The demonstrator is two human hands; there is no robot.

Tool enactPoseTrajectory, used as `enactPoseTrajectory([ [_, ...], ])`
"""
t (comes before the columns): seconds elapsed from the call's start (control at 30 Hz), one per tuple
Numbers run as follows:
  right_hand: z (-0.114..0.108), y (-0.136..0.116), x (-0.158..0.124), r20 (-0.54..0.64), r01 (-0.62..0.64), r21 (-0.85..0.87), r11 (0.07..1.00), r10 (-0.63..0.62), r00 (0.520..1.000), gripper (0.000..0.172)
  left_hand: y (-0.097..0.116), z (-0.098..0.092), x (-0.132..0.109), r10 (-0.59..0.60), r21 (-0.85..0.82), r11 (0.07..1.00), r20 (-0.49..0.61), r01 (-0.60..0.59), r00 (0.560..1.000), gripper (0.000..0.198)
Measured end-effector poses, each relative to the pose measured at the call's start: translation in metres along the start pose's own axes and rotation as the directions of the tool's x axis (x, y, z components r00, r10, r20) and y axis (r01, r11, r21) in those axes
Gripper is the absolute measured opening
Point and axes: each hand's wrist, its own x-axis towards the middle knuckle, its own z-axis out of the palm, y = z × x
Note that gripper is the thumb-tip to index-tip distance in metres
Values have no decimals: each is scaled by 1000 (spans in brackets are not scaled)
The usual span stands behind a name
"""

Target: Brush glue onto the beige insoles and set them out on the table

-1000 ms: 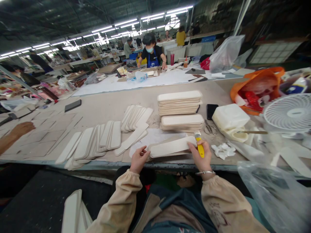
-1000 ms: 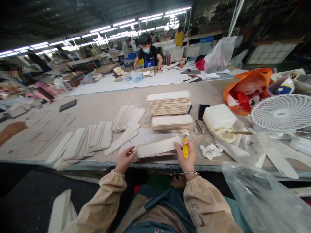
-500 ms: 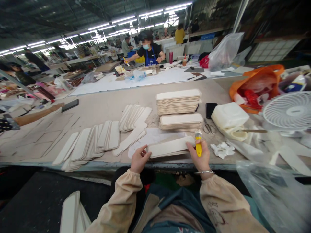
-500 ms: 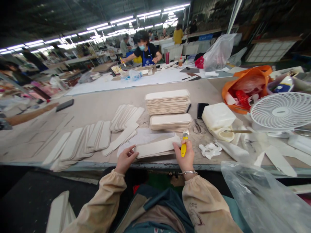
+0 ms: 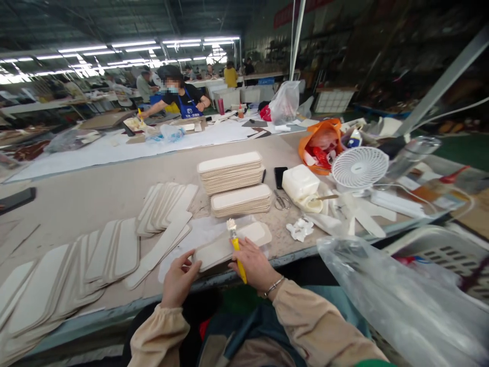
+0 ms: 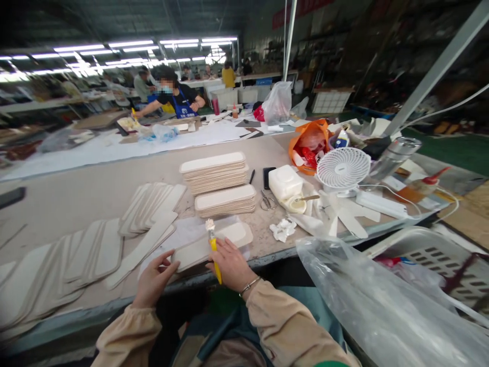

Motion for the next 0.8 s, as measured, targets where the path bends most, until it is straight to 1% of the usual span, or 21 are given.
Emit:
enactPoseTrajectory([
  [0.07,5,-4,1,47,-1,-25,1000,2,999,12,2,-1,1,1,37,999,11,-1,1000,60],
  [0.13,2,-2,-1,47,-36,-62,997,39,998,14,3,-1,1,-2,65,998,23,0,1000,61],
  [0.2,-7,7,-5,6,-100,-99,990,101,995,13,3,-1,2,0,74,997,31,-2,1000,60],
  [0.27,-16,20,-11,-65,-183,-132,974,175,982,11,1,0,3,7,80,997,36,-10,999,60],
  [0.33,-24,34,-18,-153,-267,-144,953,245,957,11,0,0,4,15,93,996,35,-18,999,59],
  [0.43,-27,53,-25,-267,-387,-89,918,352,897,14,1,1,4,6,84,996,31,-8,999,58],
  [0.5,-26,59,-26,-302,-453,-28,891,424,854,17,5,1,5,-4,80,997,23,2,1000,55],
  [0.53,-25,61,-26,-308,-473,-7,881,448,839,17,7,0,5,-3,87,996,19,2,1000,53],
  [0.57,-24,62,-25,-312,-480,5,877,458,833,16,9,0,5,2,97,995,15,-3,1000,51],
  [0.63,-23,61,-23,-327,-466,6,885,442,835,13,14,0,5,23,109,994,0,-22,1000,48],
  [0.7,-23,60,-20,-349,-442,-6,897,413,841,10,17,1,3,45,88,995,-22,-43,999,44],
  [0.8,-25,59,-19,-356,-432,-16,902,399,845,7,16,4,0,41,27,999,-32,-40,999,41],
])
